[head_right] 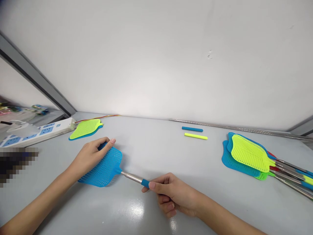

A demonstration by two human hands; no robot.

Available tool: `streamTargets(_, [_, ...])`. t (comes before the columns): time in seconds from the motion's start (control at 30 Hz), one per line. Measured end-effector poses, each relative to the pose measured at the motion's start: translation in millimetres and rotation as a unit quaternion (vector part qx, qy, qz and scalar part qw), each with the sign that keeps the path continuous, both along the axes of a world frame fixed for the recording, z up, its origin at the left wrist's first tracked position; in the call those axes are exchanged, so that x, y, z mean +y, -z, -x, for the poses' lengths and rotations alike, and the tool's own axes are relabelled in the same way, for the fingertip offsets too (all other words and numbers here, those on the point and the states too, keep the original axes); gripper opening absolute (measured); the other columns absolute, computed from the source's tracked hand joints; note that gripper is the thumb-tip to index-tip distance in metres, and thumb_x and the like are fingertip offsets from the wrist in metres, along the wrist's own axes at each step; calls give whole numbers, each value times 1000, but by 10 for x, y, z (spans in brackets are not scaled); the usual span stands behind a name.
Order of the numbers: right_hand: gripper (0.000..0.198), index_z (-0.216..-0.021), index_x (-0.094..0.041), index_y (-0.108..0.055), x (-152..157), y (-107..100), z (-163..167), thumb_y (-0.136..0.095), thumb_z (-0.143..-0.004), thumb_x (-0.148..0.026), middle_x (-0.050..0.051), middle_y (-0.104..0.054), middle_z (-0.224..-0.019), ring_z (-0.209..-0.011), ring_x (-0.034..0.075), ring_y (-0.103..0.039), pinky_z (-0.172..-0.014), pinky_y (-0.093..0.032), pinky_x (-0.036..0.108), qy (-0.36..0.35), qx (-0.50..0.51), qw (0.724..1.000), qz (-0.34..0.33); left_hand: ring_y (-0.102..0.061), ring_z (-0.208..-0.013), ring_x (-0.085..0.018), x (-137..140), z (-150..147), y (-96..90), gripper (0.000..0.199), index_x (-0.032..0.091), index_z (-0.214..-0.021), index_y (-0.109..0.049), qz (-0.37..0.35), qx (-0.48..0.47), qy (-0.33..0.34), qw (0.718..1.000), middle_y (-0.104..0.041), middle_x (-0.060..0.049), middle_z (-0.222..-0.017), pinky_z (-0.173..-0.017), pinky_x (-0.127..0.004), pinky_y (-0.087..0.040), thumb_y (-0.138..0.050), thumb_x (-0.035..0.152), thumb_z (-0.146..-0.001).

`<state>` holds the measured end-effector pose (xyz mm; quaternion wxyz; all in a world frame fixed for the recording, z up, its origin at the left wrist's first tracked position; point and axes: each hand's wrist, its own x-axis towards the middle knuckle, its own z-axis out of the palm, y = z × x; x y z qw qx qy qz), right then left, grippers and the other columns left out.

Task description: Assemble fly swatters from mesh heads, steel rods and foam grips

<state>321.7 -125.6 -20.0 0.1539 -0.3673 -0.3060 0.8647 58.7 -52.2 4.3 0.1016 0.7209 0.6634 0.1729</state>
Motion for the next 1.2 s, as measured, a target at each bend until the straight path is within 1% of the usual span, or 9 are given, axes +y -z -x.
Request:
streamTargets(0.13, [26, -83, -18, -60, -15, -11, 11, -58, -73, -42, -9, -18, -47, -36, 1, -15, -36, -8, 17, 12, -27, 999, -13, -49, -53, -14, -3, 8, -2, 39, 20, -62, -50, 3, 1, -4, 1000, -51, 3, -52, -50, -22, -32, -34, 51, -79])
streamTargets(0.27, [28, -83, -17, -60, -36, -30, 29, -60, -71, -42, -9, -17, -48, -38, 1, -13, -37, -7, 18, 14, -52, 998, -28, -50, -53, -14, -2, 18, 6, 40, 20, -62, -50, 7, 6, -3, 1000, -52, 3, -53, -51, -22, -33, -33, 52, -79])
streamTargets(0.43, [28, -82, -17, -60, -38, -27, 40, -60, -70, -43, -9, -18, -48, -39, 2, -14, -37, -7, 18, 17, -58, 998, -24, -51, -55, -14, 5, 22, 25, 41, 19, -63, -50, 16, 7, -4, 1000, -52, 3, -54, -52, -23, -33, -33, 53, -79])
streamTargets(0.67, [29, -83, -18, -59, -34, -23, 39, -60, -70, -44, -9, -18, -47, -37, 1, -14, -36, -7, 17, 11, -60, 998, -15, -51, -56, -14, -24, -17, 17, 39, 20, -65, -52, 10, 14, -22, 1000, -53, 4, -56, -53, -22, -32, -37, 53, -78])
streamTargets(0.83, [29, -83, -18, -59, -35, -26, 24, -58, -72, -44, -9, -19, -47, -36, 1, -14, -35, -7, 17, 12, -51, 999, -4, -50, -56, -13, -43, -29, 1, 38, 20, -63, -51, -8, 1, -26, 1000, -52, 4, -55, -53, -22, -31, -37, 52, -78])
streamTargets(1.03, [28, -85, -19, -58, -21, -8, 0, -54, -75, -45, -8, -21, -47, -35, 1, -16, -34, -7, 17, 6, -37, 999, 7, -47, -54, -11, -60, -41, -31, 36, 19, -62, -49, -68, -46, -29, 996, -49, 5, -54, -54, -21, -32, -39, 49, -77])
streamTargets(1.2, [28, -85, -19, -58, -14, 5, -2, -53, -76, -45, -9, -20, -47, -35, 1, -15, -34, -6, 16, 6, -30, 999, 8, -46, -53, -10, -67, -49, -40, 35, 19, -61, -49, -66, -51, -26, 996, -47, 5, -53, -54, -21, -33, -40, 48, -77])
